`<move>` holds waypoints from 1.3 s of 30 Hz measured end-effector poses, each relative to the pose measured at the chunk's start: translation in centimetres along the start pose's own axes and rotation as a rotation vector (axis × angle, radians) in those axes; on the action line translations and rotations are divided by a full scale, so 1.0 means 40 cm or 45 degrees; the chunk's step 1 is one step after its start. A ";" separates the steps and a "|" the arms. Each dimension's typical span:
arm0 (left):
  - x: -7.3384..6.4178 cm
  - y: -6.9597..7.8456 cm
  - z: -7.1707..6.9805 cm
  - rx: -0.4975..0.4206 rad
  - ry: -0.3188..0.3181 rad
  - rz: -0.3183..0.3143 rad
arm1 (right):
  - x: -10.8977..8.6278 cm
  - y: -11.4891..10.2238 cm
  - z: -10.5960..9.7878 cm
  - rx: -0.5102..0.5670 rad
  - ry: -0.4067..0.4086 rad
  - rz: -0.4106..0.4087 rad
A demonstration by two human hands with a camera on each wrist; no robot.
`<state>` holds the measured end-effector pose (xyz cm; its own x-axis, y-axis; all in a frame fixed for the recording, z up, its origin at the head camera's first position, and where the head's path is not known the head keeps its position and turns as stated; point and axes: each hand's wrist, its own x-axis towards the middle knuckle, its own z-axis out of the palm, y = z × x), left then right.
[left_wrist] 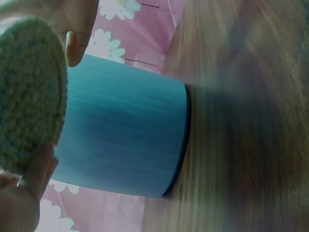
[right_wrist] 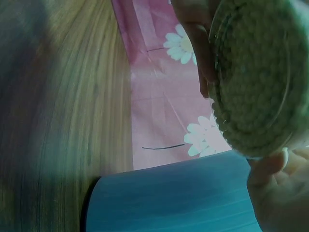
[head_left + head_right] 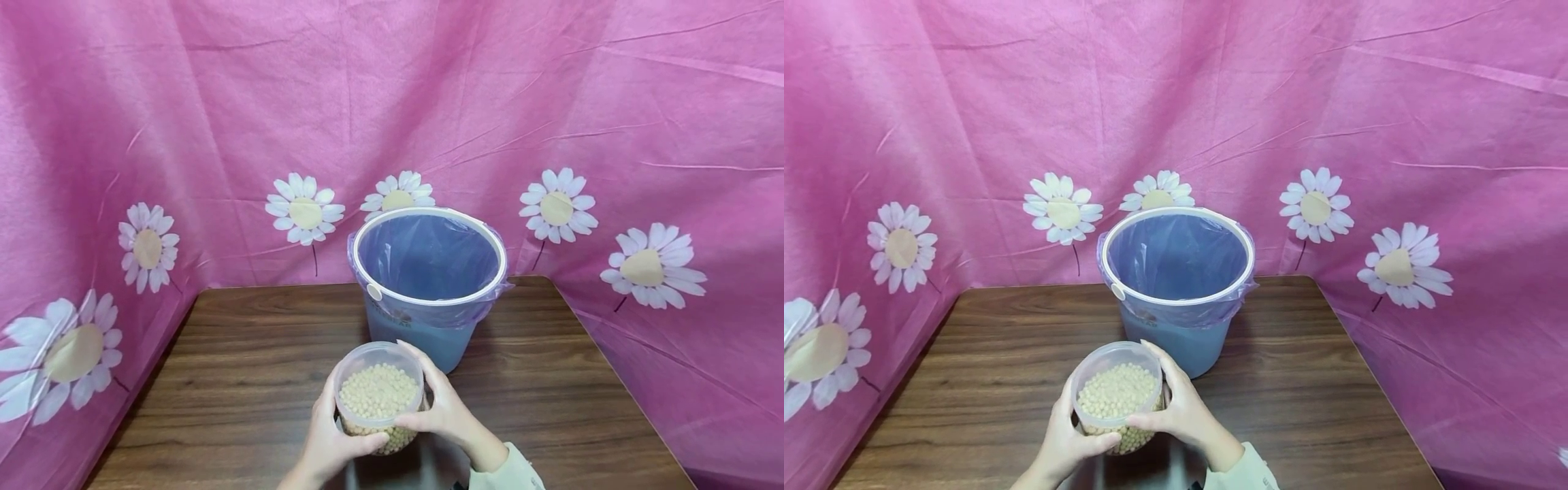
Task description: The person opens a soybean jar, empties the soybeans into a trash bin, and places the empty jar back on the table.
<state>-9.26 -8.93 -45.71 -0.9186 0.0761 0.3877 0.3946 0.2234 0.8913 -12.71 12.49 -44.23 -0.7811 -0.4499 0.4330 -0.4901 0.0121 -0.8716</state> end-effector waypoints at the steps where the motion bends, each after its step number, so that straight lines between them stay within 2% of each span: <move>1: -0.001 0.002 0.004 0.032 0.032 -0.007 | 0.000 -0.003 0.004 -0.030 0.025 0.001; 4: -0.005 0.010 0.013 0.167 0.117 -0.038 | -0.002 -0.013 0.014 -0.144 0.087 0.010; 6: -0.007 0.016 0.016 0.226 0.134 -0.048 | -0.002 -0.017 0.018 -0.230 0.112 0.001; 9: -0.009 0.020 0.016 0.251 0.135 -0.041 | 0.001 -0.019 0.018 -0.336 0.132 -0.039; 11: -0.008 0.020 0.013 0.242 0.129 -0.009 | 0.004 -0.018 0.017 -0.348 0.134 -0.065; 16: -0.005 0.019 0.005 0.210 0.099 0.024 | 0.011 -0.013 0.011 -0.294 0.118 -0.146; 23: -0.006 0.022 0.000 0.152 0.046 -0.039 | 0.012 -0.005 0.009 -0.228 0.103 -0.180; 31: 0.003 0.010 -0.006 0.106 0.010 0.066 | 0.014 0.003 0.007 -0.200 0.110 -0.210; 39: 0.006 0.005 -0.013 0.023 -0.067 0.091 | 0.014 0.001 0.002 -0.053 0.036 -0.235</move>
<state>-9.37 -9.38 -45.31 -0.8879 0.1432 0.4371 0.4595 0.2330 0.8571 -13.14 12.18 -44.04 -0.6866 -0.4224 0.5917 -0.6413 -0.0314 -0.7666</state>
